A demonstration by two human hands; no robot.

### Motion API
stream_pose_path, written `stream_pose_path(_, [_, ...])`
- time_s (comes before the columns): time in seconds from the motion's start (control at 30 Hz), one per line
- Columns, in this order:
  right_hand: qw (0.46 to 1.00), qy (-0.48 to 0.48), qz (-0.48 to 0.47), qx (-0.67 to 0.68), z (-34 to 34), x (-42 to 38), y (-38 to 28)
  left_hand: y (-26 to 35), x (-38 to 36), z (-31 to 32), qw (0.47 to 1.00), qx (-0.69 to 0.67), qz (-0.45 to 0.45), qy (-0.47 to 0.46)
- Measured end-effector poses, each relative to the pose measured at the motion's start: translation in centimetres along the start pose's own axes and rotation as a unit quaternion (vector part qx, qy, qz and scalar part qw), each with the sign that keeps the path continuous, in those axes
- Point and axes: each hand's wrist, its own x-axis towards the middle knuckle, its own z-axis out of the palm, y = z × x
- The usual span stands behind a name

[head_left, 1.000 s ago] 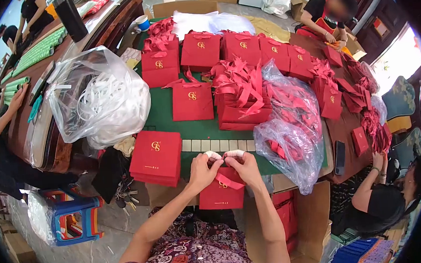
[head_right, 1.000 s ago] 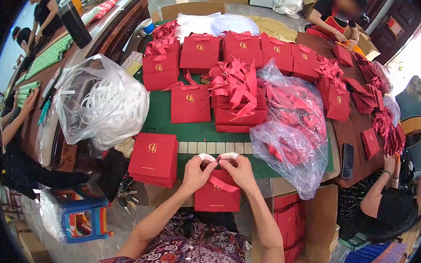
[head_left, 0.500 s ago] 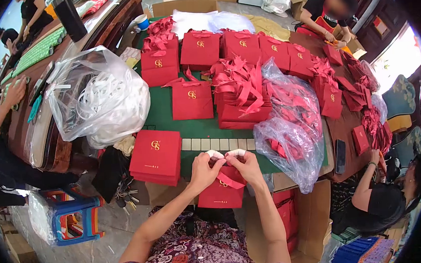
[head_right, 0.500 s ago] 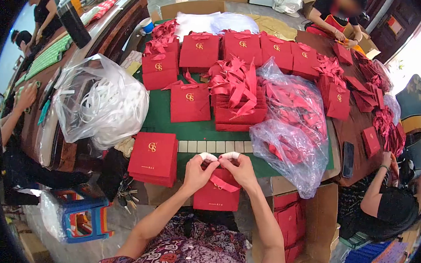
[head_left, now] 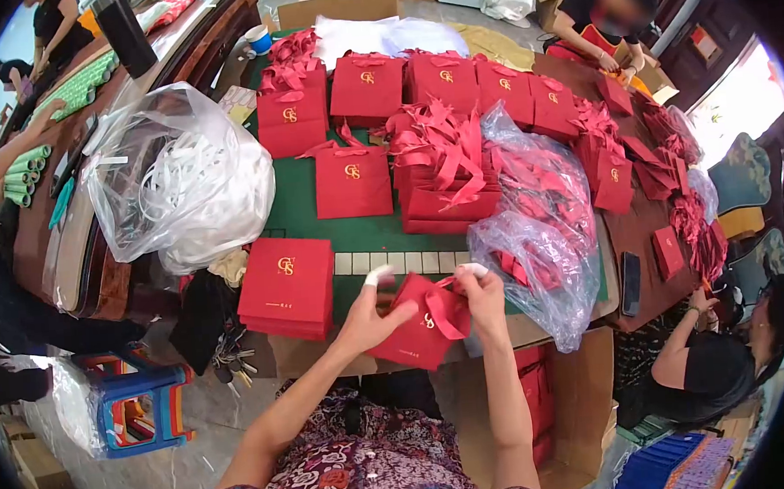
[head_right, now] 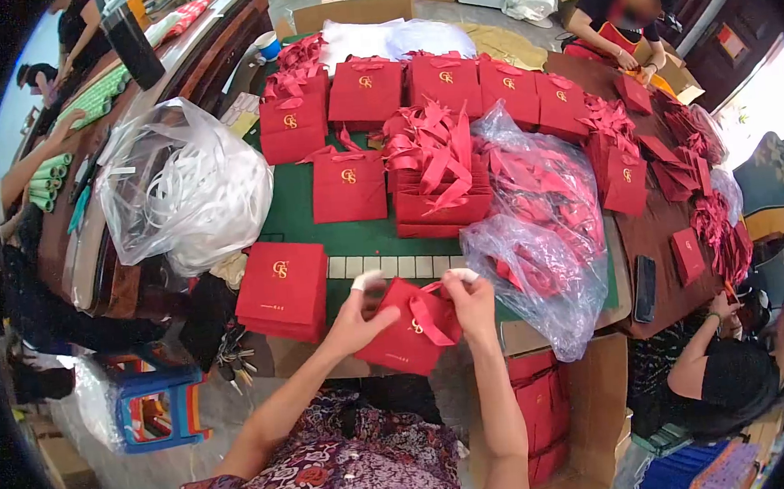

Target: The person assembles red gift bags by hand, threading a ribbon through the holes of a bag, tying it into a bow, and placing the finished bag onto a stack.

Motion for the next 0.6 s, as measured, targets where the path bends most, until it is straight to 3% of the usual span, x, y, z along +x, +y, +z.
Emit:
stream_pose_path(0.03, [1.0, 0.003, -0.004, 0.015, -0.8, 0.4, 0.7, 0.0, -0.5, -0.7, 0.995, 0.069, 0.019, -0.07])
stream_pose_path(0.07, [1.0, 0.004, -0.005, 0.015, -1.0, 0.5, 1.1, 0.1, -1.1, -1.0, 0.995, 0.068, 0.02, -0.072])
stream_pose_path(0.13, [1.0, 0.021, -0.014, 0.009, -0.8, 0.3, 1.2, 2.2, -2.6, -1.1, 0.976, 0.116, -0.063, -0.176])
stream_pose_path(0.17, [1.0, 0.022, -0.015, 0.009, -0.6, 0.2, 1.2, 1.5, -3.3, -0.8, 0.969, 0.172, -0.078, -0.158])
stream_pose_path(0.3, [0.993, 0.084, -0.083, -0.033, 0.1, 1.1, -0.1, 3.1, -4.5, -1.9, 0.964, 0.175, -0.074, -0.185])
stream_pose_path(0.37, [0.991, 0.101, -0.074, -0.038, -0.4, 1.4, -1.4, 2.3, -5.4, -2.8, 0.952, 0.222, -0.027, -0.21])
stream_pose_path(0.6, [0.988, 0.075, -0.104, -0.087, -0.6, 1.9, 0.7, 3.8, -6.3, -4.2, 0.963, 0.217, -0.03, -0.155])
